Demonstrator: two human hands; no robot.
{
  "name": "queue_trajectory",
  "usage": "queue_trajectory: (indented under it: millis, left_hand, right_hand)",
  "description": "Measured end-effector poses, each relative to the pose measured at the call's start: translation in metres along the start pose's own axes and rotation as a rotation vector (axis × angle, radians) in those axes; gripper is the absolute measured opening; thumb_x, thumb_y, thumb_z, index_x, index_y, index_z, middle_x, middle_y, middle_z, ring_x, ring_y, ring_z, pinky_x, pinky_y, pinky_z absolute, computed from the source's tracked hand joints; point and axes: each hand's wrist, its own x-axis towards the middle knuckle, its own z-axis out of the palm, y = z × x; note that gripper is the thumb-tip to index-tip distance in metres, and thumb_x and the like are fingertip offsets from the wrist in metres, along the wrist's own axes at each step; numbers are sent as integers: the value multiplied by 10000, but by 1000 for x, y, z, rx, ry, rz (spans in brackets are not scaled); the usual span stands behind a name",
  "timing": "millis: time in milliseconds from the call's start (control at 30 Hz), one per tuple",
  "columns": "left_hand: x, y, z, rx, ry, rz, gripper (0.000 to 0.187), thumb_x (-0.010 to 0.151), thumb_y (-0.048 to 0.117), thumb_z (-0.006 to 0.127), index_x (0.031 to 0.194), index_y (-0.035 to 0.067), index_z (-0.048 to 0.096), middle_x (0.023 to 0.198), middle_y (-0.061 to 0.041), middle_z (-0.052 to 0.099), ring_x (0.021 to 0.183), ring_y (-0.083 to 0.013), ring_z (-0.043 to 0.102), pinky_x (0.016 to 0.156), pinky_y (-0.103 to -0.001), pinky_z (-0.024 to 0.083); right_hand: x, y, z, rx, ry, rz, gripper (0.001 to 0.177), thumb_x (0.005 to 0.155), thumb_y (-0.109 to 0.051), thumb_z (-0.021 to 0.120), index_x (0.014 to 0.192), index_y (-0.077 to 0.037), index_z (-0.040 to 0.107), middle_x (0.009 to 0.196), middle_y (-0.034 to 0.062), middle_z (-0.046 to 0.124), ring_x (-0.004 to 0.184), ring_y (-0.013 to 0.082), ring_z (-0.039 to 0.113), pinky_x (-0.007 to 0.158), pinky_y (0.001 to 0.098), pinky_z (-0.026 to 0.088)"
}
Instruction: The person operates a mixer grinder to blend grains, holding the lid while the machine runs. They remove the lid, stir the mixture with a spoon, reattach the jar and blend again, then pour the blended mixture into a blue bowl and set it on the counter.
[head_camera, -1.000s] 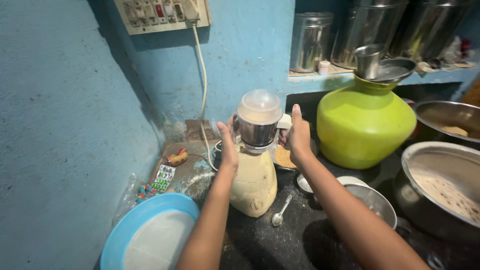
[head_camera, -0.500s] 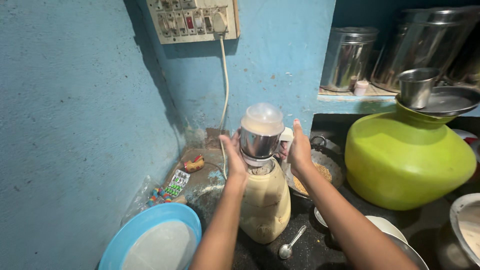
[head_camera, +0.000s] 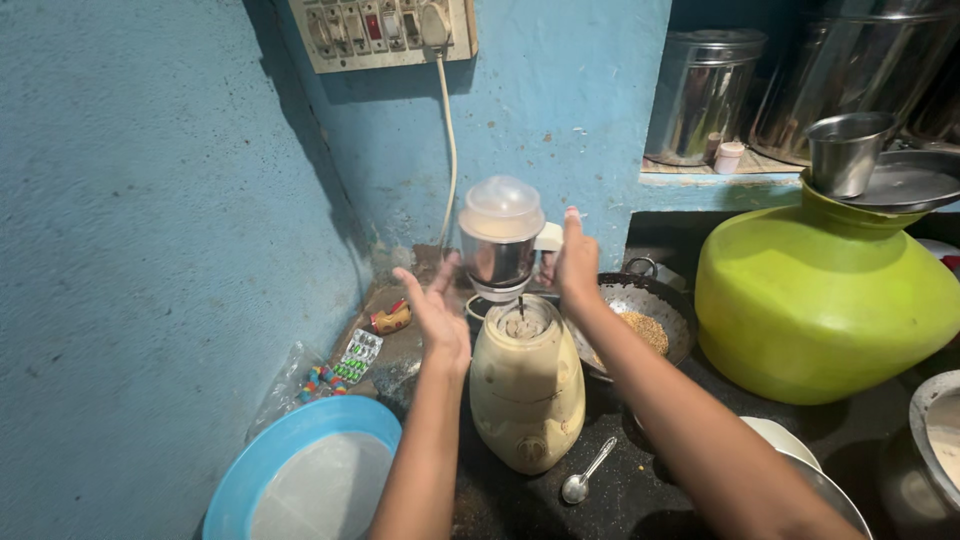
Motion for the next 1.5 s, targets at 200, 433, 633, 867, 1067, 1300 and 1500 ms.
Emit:
queue_trajectory:
  millis: [200, 433, 633, 867, 1067, 1300, 1500]
  left_hand:
    - [18, -9, 7, 438, -145, 373, 960, 944, 793, 289, 1593, 89, 352, 1673, -124, 335, 1567, -258, 268, 1262, -396, 158]
    - [18, -45, -2, 481, -497, 254, 1009, 890, 509, 732, 1630, 84, 194, 1641, -133, 369, 1518, -248, 332, 1240, -387, 248]
    - [-12, -43, -8, 852, -440, 222, 1427, 413, 403, 1007, 1564, 76, 230, 1518, -149, 500, 1406, -277, 506, 1156, -401, 423]
    - [-39, -34, 0, 973, -338, 317, 1481, 376, 397, 1019, 1561, 27, 211, 1486, -208, 503, 1382, -323, 530, 1164, -410, 427]
    - [-41, -24, 2, 1032, -339, 332, 1458, 383, 441, 1006, 1559, 30, 249, 1468, -221, 525, 1370, -352, 539, 1155, -422, 431]
    - [-41, -26, 0, 1090, -302, 330, 1516, 385, 482, 1011, 1580, 28, 196, 1494, -259, 488, 1393, -399, 485, 1160, -448, 389]
    - [-42, -25, 0, 1094, -285, 313, 1416, 385, 511, 979, 1533, 58, 285, 1431, -224, 566, 1327, -366, 574, 1115, -427, 461]
  right_hand:
    - [-16, -11, -35, -108, -48, 113, 682, 1032, -574, 376, 538, -113, 471, 427, 36, 419, 331, 159, 403, 339, 312, 303]
    - [-15, 0, -48, -152, -119, 163, 703, 1028, -583, 390, 531, -88, 450, 438, 40, 426, 336, 177, 410, 362, 326, 321]
    - [-3, 9, -57, -32, -339, 178, 663, 1037, -541, 379, 569, -75, 444, 439, 53, 394, 345, 192, 389, 394, 347, 365]
    - [19, 14, -60, -5, -492, 196, 543, 1036, -427, 378, 637, -72, 481, 485, 54, 420, 384, 187, 400, 421, 346, 372]
    - [41, 43, -58, -75, -398, -23, 583, 1011, -358, 370, 553, -24, 506, 445, 83, 468, 337, 198, 431, 350, 336, 358]
    - [-7, 51, -66, -92, -80, -191, 605, 1047, -378, 346, 580, -34, 518, 468, 65, 488, 370, 177, 470, 365, 320, 376]
    - [-70, 33, -41, -389, 157, -327, 634, 1084, -418, 366, 611, -31, 536, 502, 25, 510, 440, 126, 497, 438, 319, 397]
